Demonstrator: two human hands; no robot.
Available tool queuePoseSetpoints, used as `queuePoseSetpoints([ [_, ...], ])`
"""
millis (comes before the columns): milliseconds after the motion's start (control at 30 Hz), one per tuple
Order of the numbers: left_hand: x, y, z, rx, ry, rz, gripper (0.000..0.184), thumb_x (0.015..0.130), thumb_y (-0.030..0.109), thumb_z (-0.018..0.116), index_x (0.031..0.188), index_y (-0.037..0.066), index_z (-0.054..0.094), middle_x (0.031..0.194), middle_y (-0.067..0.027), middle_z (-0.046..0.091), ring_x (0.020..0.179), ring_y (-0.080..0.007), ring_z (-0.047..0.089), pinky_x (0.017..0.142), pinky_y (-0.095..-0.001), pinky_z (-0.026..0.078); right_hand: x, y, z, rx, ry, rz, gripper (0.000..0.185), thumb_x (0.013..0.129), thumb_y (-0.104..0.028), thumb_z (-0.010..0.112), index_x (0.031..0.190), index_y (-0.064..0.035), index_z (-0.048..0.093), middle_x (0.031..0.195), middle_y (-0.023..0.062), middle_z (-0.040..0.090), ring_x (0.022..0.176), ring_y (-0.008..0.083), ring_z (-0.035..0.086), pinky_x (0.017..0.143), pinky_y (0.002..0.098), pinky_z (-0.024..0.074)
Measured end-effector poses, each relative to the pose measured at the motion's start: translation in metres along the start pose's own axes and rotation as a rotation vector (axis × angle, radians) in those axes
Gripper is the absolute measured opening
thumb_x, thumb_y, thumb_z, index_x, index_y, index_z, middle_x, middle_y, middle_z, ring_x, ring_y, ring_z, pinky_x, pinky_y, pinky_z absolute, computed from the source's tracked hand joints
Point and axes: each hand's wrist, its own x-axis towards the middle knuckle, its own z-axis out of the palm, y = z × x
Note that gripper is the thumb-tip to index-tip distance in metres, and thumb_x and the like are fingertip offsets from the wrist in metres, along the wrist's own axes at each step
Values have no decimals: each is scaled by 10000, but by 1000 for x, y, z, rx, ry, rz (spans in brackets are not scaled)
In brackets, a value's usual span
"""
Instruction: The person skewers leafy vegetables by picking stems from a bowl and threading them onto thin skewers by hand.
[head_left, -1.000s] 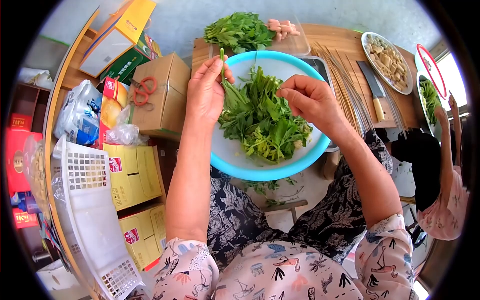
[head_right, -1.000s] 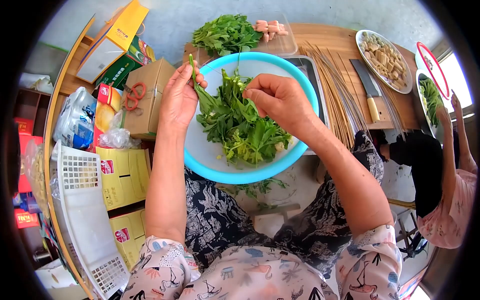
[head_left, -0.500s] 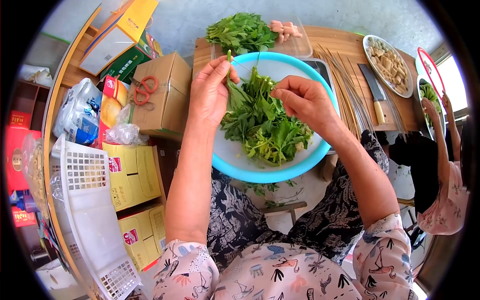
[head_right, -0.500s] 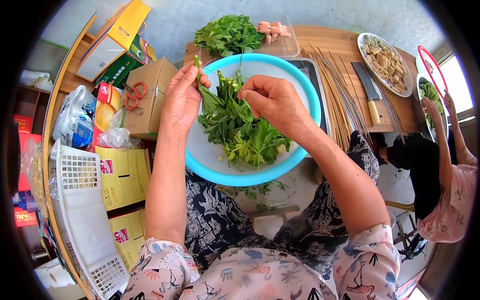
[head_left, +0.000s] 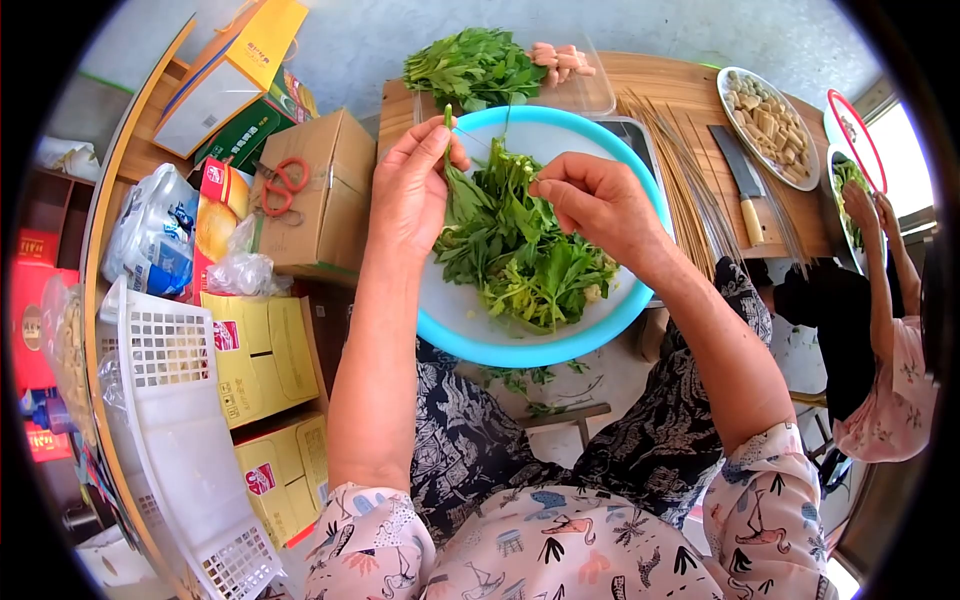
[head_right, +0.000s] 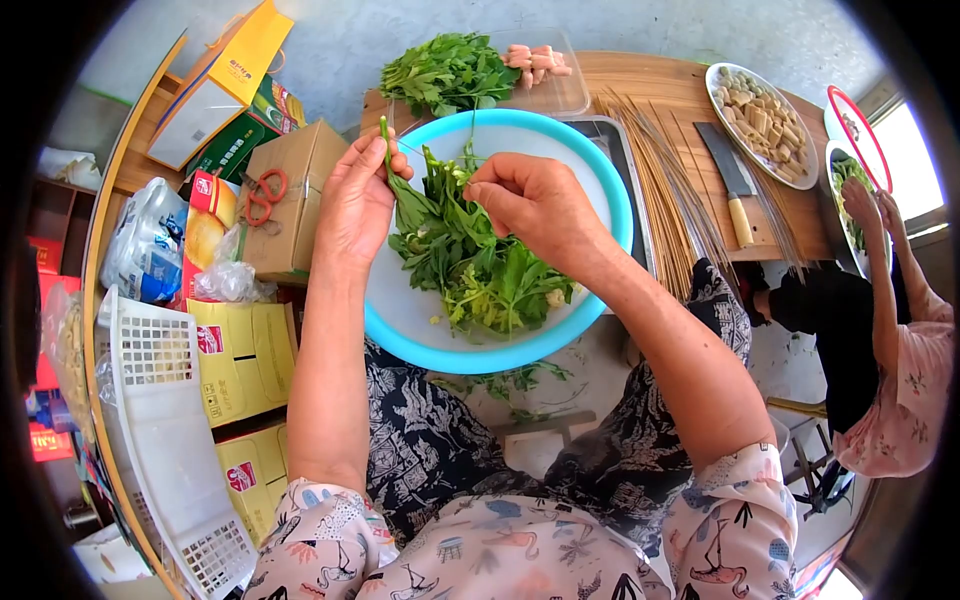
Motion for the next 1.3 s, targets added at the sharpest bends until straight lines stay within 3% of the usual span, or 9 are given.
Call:
queuePoseSetpoints([
  [767, 1, 4, -6, 69, -27, -11, 180, 874, 103, 619, 1018, -4, 607, 841, -33, 588, 747, -126, 539, 739, -278, 461, -2, -1, -2, -72, 6, -65, 149, 890, -121, 556, 845, 14, 601, 589, -3, 519, 544, 58, 480, 491, 234, 388],
  [833, 1, 4, -7, 27, -27, -26, 175, 857, 50, 626, 1015, -26, 617, 869, -52, 617, 752, -132, 544, 721, -269, 463, -2, -1, -3, -80, 2, -62, 147, 891, -121, 556, 847, 12, 601, 588, 0, 518, 542, 59, 479, 492, 234, 389],
  [933, 3, 5, -12, 77, -71, -17, 189, 870, 92, 622, 1025, -14, 606, 864, -51, 595, 756, -133, 543, 745, -287, 461, -2, 2, -5, -108, -25, -52, 146, 919, -131, 543, 888, -8, 616, 653, -36, 508, 569, 31, 459, 507, 198, 384],
  [1300, 0, 10, -10, 89, -131, -66, 197, 862, 88, 632, 1024, -17, 593, 847, -52, 580, 764, -145, 532, 748, -291, 454, -5, 6, -6, -73, -48, -44, 146, 922, -125, 541, 903, 1, 612, 656, -36, 507, 564, 25, 450, 498, 188, 365],
])
